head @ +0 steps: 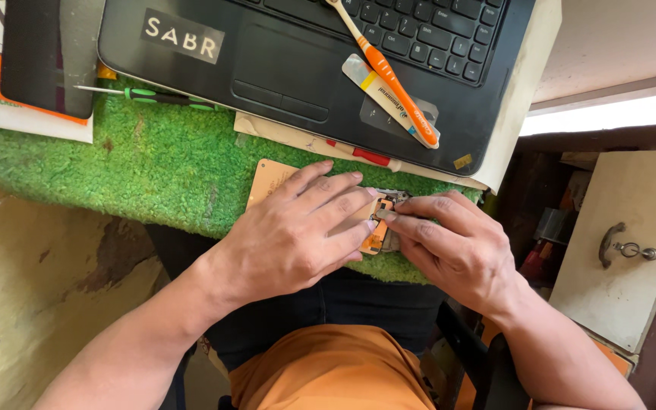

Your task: The person cleans the internal components of a disassembled phone using a toothbrush, then works on the phone's internals by hand and presses the back cover onto the phone body, reassembling it on a green mat next to a laptop.

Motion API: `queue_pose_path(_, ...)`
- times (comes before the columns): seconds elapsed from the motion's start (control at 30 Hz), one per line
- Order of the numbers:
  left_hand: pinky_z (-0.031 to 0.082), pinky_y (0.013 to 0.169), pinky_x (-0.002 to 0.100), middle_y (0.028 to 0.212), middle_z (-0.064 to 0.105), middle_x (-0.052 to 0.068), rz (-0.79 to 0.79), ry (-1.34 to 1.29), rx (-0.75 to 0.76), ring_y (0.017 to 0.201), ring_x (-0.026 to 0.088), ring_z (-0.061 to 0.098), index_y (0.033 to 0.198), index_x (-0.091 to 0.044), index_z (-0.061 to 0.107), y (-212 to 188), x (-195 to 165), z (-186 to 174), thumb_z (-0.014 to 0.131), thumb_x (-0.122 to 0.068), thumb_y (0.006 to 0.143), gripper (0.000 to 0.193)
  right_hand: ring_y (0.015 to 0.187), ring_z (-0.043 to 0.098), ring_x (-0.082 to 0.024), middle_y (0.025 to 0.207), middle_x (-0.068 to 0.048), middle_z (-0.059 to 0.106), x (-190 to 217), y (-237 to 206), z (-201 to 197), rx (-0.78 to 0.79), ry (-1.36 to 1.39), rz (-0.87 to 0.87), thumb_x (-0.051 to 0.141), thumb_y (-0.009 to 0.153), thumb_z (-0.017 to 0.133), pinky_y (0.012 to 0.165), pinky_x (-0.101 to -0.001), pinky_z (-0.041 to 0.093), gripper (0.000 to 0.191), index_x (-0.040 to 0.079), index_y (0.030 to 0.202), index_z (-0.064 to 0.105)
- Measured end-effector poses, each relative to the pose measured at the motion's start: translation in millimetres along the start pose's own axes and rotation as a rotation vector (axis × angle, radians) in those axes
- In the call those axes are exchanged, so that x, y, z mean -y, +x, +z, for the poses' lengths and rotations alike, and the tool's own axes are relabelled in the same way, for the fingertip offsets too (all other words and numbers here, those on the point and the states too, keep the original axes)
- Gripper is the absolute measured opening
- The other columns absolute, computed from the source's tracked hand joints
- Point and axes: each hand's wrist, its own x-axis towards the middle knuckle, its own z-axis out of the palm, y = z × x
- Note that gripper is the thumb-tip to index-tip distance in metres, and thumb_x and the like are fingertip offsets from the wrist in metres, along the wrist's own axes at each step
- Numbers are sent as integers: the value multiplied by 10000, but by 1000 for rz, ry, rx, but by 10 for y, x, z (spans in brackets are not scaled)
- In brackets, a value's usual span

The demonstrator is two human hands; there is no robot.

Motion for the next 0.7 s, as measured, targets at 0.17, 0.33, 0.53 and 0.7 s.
queue_pose_path(0.17,406,1159,515,1326,647,131,-10,-19,2,1293,328,594,1138,-78,713,9,2,-18,734,-219,906,272,899,699,-249,1043,-68,706,7,22,2,5,40,3,9,788,818,774,-353,574,302,77,1074,748)
queue_pose_path(0.33,402,1153,521,1311,646,134,-2,-46,9,1288,324,593,1139,-57,705,19,5,-30,738,-248,908,302,853,686,-241,1014,-62,707,1,40,16,-20,39,6,14,803,820,742,-350,569,277,67,1064,742)
queue_pose_path(0.53,403,1152,515,1328,644,129,-3,-17,4,1290,323,593,1156,-70,707,10,7,-18,734,-237,906,302,840,688,-239,1003,-66,710,-2,25,33,-25,53,17,20,835,814,731,-348,567,244,59,1061,732)
queue_pose_path(0.7,403,1151,514,1340,643,128,-11,-27,8,1290,323,592,1134,-86,706,10,11,-23,735,-237,894,285,850,694,-244,1005,-71,707,-14,32,31,-29,73,32,16,834,807,732,-350,571,243,55,1060,727)
